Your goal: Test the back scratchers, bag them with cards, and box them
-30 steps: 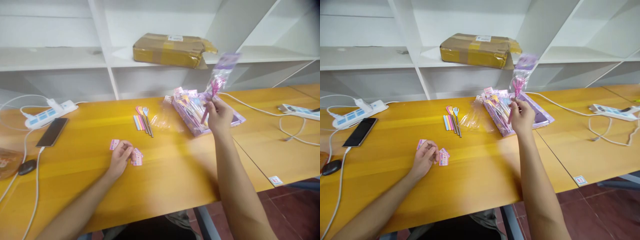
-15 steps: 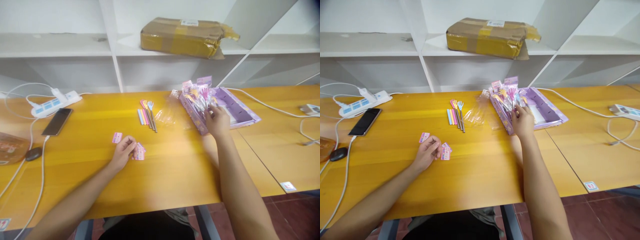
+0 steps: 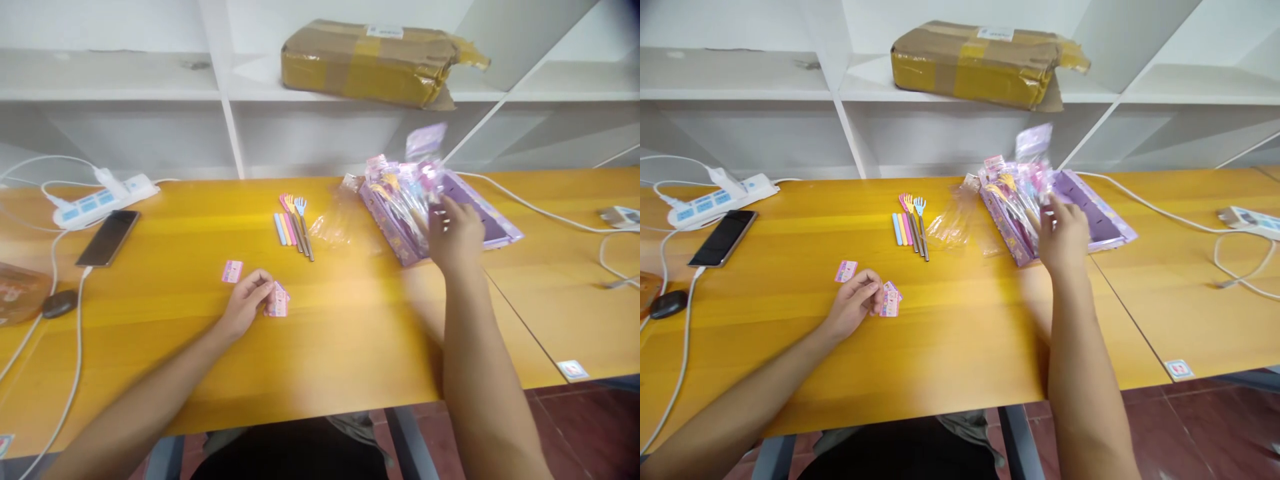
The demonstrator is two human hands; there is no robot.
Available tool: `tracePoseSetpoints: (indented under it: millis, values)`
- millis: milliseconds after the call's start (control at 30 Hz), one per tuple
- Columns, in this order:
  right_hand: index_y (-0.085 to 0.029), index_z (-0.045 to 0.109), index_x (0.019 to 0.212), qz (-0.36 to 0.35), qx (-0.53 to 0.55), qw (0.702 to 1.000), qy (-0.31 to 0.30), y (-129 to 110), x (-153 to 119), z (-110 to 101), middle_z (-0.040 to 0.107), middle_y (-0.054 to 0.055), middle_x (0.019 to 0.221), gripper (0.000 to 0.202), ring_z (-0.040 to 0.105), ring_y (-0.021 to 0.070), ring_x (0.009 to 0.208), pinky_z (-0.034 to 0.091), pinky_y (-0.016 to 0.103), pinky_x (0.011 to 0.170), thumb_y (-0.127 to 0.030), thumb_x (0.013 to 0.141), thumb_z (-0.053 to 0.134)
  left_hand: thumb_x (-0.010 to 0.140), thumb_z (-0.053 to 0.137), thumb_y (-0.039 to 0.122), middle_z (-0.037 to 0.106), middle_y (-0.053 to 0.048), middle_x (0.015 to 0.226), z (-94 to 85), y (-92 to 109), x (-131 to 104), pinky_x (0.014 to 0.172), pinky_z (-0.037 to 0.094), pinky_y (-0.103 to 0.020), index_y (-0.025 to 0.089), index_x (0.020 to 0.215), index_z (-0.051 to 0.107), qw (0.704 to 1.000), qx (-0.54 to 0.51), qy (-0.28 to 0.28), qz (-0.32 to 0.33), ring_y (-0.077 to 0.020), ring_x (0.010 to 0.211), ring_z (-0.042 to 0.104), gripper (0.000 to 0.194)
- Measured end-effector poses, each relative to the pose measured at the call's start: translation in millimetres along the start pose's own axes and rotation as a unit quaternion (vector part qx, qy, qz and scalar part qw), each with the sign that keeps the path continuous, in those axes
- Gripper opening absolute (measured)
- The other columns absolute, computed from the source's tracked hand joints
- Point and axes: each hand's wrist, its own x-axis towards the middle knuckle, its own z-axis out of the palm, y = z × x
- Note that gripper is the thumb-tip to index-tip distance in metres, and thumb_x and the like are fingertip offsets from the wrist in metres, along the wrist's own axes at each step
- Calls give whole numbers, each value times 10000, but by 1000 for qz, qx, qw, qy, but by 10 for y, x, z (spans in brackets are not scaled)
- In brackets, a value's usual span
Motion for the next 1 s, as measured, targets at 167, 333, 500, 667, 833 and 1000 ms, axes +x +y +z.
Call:
tracePoseSetpoints:
  millis: [167,333,500,667,833,1000]
  values:
    - [-130,751,1193,75,0,994,-75,112,-47,90,661,250,1175,371,632,315,956,474,500,985,-356,912,661,932,746,392,627,30,649,5,10,1,490,416,-222,190,842,601,1000,3,-5,-5,-111,521,577,265]
    - [-178,739,982,40,35,991,121,-102,-26,-16,710,196,1034,280,649,271,879,499,422,863,-190,892,474,939,742,403,629,22,660,-17,-40,5,517,438,-240,192,847,615,1000,9,-14,-2,-124,543,581,263]
    - [-251,597,733,-32,136,984,114,-606,-190,-11,654,72,751,213,632,236,759,489,376,783,-156,846,444,960,720,382,630,18,666,-42,-71,0,567,473,-256,193,863,627,999,17,-31,3,-129,570,579,232]
    - [-238,573,732,-188,192,938,-218,-1089,-511,175,648,58,759,226,611,209,727,463,338,747,-167,908,451,931,714,356,626,9,670,-19,-46,-9,568,463,-265,191,862,641,999,17,-29,-2,-135,572,569,193]
    - [-217,632,792,-288,168,869,-367,-1350,-725,420,687,77,808,269,592,207,734,416,320,727,-188,985,446,923,707,347,616,12,651,-48,50,-20,558,440,-267,199,846,640,997,66,-12,35,-139,561,553,179]
    - [-202,723,1174,-243,162,876,-384,-1415,-829,509,787,85,975,278,684,223,817,456,311,790,-199,1022,490,906,712,252,603,12,712,-309,157,81,619,439,-272,207,887,688,963,171,128,168,-143,633,546,54]
